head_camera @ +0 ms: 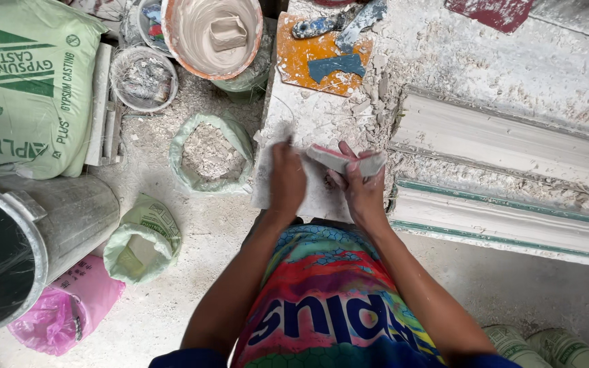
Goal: The person refines a plaster molding using a scraper and a brush. They scrape along the edges and grooves of the molding, then use a brush to clean off excess plaster dust.
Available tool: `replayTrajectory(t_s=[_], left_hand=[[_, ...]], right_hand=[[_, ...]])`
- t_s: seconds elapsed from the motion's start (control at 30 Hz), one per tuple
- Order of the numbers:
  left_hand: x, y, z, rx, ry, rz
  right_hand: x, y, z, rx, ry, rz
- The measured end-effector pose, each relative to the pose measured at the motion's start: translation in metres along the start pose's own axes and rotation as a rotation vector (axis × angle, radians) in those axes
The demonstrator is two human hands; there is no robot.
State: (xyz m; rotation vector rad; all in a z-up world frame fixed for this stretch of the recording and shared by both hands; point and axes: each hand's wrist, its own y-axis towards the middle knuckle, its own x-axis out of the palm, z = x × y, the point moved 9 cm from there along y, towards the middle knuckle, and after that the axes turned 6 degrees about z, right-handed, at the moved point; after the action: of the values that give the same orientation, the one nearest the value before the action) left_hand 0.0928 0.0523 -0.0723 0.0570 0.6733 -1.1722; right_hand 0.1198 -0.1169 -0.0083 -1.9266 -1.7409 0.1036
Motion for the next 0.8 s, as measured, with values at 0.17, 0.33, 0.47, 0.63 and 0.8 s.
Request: replayTrajectory(t_s=[0.17, 0.33, 0.47, 0.63, 0.8], left_hand=[[-0.041, 0.004, -0.017, 0.217, 0.108, 0.124], [-0.046, -0.019, 0.024, 0.207, 0.148, -0.038], [-0.03, -0.044, 0.07, 0.203, 0.262, -0.343], [0.043, -0.05, 0.029, 0.71, 0.638, -0.217], [0.06, -0.04, 0.03, 0.854, 0.896, -0.027]], right_hand=[[0.005, 0.007, 0.006, -0.624, -0.699, -0.449], [-0.007, -0.002, 0.03, -0.51, -1.067, -0.51], [-0.024, -0.011, 0.053, -0.252, -1.075, -0.595], [-0.063, 0.015, 0.081, -0.089, -1.067, -0.463], [-0.045, 0.017, 0.05, -0.047, -0.991, -0.438]])
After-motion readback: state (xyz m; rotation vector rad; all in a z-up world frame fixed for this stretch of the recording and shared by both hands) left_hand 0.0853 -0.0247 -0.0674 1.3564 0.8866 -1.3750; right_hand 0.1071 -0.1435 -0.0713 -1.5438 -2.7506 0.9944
